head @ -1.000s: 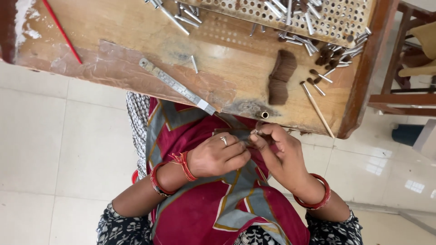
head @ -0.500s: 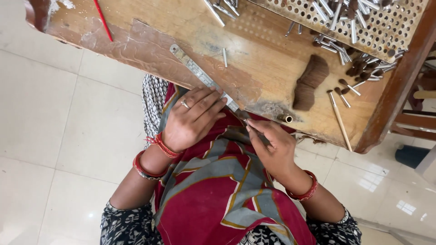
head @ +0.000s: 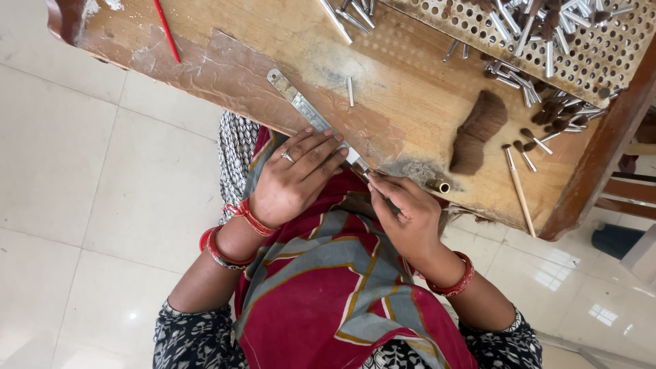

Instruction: Assembling small metal brushes by inserting bristles into ferrules on a workbench.

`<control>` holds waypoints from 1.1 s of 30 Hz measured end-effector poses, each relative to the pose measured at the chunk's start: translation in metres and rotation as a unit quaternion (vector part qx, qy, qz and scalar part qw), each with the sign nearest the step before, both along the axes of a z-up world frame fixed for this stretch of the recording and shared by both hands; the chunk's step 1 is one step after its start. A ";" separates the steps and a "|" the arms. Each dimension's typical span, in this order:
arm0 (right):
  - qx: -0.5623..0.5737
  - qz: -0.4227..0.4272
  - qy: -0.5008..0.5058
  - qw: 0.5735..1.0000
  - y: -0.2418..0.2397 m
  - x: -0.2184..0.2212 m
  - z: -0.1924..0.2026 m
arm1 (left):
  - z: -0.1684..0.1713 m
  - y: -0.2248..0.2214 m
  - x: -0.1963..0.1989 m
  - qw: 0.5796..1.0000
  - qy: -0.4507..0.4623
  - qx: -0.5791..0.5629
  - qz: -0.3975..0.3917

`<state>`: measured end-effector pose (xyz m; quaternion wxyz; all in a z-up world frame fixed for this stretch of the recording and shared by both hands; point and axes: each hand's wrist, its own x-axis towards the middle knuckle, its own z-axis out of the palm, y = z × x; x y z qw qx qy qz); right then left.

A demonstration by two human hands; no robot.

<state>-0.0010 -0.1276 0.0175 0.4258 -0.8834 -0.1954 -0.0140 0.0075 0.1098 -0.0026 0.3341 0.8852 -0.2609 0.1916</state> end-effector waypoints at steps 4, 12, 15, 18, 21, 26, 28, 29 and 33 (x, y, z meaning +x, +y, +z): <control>-0.009 0.002 -0.015 1.000 0.000 0.000 -0.002 | -0.001 0.000 0.000 1.000 0.002 -0.002 0.000; -0.006 -0.014 -0.038 0.999 -0.006 -0.002 0.038 | 0.012 -0.010 0.002 1.000 -0.019 -0.017 0.016; -0.021 -0.076 -0.105 0.991 -0.033 -0.001 0.056 | 0.017 -0.021 0.005 0.999 -0.029 -0.043 0.012; -0.111 -0.198 -0.121 0.966 -0.068 0.009 0.068 | 0.028 -0.037 0.016 0.995 -0.006 -0.102 0.003; -0.152 -0.252 -0.108 0.950 -0.115 0.035 0.053 | 0.034 -0.063 0.025 0.975 0.084 -0.205 -0.020; -0.136 -0.273 -0.085 0.949 -0.140 0.043 0.030 | 0.023 -0.118 0.046 0.862 0.275 -0.400 -0.150; -0.044 -0.265 -0.049 0.962 -0.135 0.041 0.014 | 0.016 -0.135 0.055 0.821 0.337 -0.425 -0.180; 0.108 -0.187 0.014 0.976 -0.132 0.041 0.003 | 0.011 -0.143 0.058 0.821 0.365 -0.406 -0.170; 0.311 -0.088 0.130 0.937 -0.111 0.042 -0.025 | -0.004 -0.164 0.067 0.827 0.387 -0.374 -0.159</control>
